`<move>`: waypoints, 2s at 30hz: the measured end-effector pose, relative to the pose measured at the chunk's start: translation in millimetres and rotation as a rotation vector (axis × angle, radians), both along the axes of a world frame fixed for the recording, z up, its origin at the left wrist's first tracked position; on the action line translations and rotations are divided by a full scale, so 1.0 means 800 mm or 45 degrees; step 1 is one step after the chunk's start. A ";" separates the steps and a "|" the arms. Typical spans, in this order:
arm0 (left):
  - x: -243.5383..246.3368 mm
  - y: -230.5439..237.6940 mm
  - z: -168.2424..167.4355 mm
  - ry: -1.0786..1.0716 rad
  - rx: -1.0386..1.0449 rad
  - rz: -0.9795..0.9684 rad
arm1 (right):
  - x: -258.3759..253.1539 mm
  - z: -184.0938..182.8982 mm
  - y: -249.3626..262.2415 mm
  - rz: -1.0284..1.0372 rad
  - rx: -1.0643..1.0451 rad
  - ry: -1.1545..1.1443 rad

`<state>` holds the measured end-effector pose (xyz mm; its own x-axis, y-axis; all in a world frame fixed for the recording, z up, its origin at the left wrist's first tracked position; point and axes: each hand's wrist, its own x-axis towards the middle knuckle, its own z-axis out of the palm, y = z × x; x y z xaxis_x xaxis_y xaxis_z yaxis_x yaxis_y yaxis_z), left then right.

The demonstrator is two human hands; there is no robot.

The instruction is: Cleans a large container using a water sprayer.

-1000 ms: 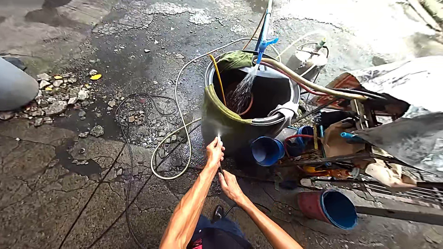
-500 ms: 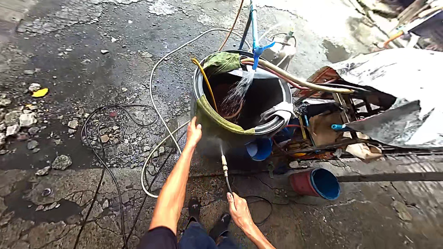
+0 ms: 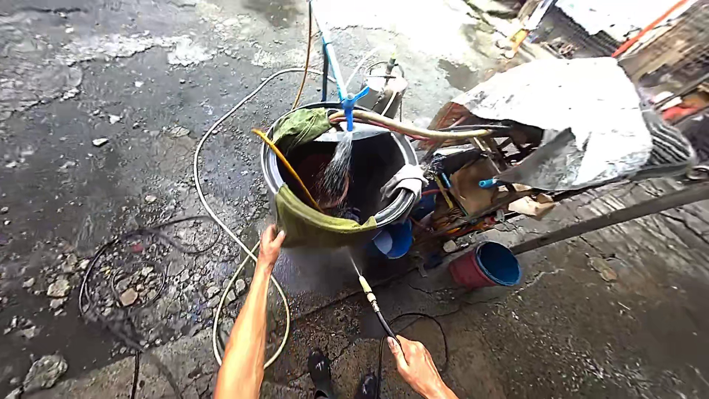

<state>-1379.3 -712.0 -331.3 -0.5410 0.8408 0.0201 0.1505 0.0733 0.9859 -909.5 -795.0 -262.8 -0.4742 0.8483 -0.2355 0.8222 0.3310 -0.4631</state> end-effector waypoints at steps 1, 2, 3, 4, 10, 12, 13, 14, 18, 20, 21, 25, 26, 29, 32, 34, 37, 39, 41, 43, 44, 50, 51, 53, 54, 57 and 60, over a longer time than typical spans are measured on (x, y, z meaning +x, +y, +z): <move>0.004 -0.008 0.004 -0.019 -0.015 -0.088 | 0.009 0.000 0.004 -0.024 -0.006 -0.017; 0.009 -0.018 0.009 -0.100 -0.029 -0.166 | 0.018 0.000 0.010 -0.048 -0.014 -0.037; 0.016 -0.027 0.015 -0.230 -0.012 -0.191 | 0.026 -0.001 0.015 -0.073 -0.024 -0.052; 0.026 -0.038 0.026 -0.369 0.026 -0.169 | 0.034 -0.002 0.020 -0.100 -0.029 -0.058; 0.075 -0.100 0.160 -0.834 0.166 -0.051 | 0.072 0.005 0.019 -0.261 -0.070 0.028; 0.065 -0.111 0.192 -0.846 0.176 -0.043 | 0.087 0.000 0.010 -0.271 -0.055 0.017; 0.058 -0.113 0.209 -0.825 0.174 -0.042 | 0.097 -0.004 0.005 -0.280 -0.049 0.016; 0.049 -0.114 0.227 -0.790 0.174 -0.040 | 0.108 -0.008 0.001 -0.296 -0.045 0.025; 0.010 -0.101 0.305 -0.526 0.121 -0.106 | 0.146 -0.022 -0.008 -0.370 0.034 0.041; 0.002 -0.078 0.346 -0.342 0.056 -0.200 | 0.161 -0.028 -0.008 -0.390 0.074 0.042; 0.006 -0.064 0.366 -0.227 0.014 -0.278 | 0.167 -0.030 -0.007 -0.394 0.092 0.042; 0.065 -0.016 0.401 0.543 -0.168 -0.582 | 0.174 -0.033 -0.017 -0.415 0.162 0.061; 0.089 -0.009 0.388 0.757 -0.213 -0.664 | 0.173 -0.035 -0.022 -0.428 0.185 0.065; 0.160 0.003 0.278 1.259 -0.449 -0.854 | 0.169 -0.041 -0.039 -0.452 0.170 0.009; 0.207 0.006 0.124 1.348 -0.640 -0.995 | 0.166 -0.034 -0.059 -0.463 0.087 -0.077; 0.220 0.001 0.076 1.292 -0.650 -0.954 | 0.165 -0.019 -0.061 -0.482 0.057 -0.088; 0.221 -0.004 0.064 1.192 -0.456 -0.749 | 0.165 -0.012 -0.058 -0.510 0.089 -0.066; 0.218 -0.004 0.077 1.124 -0.225 -0.578 | 0.164 -0.012 -0.052 -0.513 0.090 -0.054; 0.223 0.008 0.099 0.969 -0.125 -0.387 | 0.162 -0.013 -0.047 -0.534 0.081 -0.053; 0.237 0.030 0.110 0.716 -0.204 -0.111 | 0.159 -0.021 -0.044 -0.544 0.138 -0.046; 0.246 0.044 0.110 0.618 -0.252 0.017 | 0.154 -0.024 -0.042 -0.544 0.165 -0.042; 0.309 0.085 0.123 0.727 -0.141 0.063 | 0.132 -0.018 -0.032 -0.501 0.239 -0.072; 0.320 0.086 0.122 0.786 -0.140 -0.096 | 0.131 -0.019 -0.035 -0.487 0.237 -0.084; 0.335 0.082 0.113 0.822 -0.181 -0.527 | 0.132 -0.012 -0.040 -0.459 0.187 -0.109; 0.335 0.080 0.113 0.785 -0.254 -0.755 | 0.132 -0.005 -0.038 -0.457 0.136 -0.120; 0.305 0.062 0.133 0.722 -0.338 -0.805 | 0.133 0.011 -0.039 -0.518 0.030 -0.153; 0.234 0.061 0.139 0.954 -0.206 -0.090 | 0.130 -0.005 -0.049 -0.558 0.028 -0.155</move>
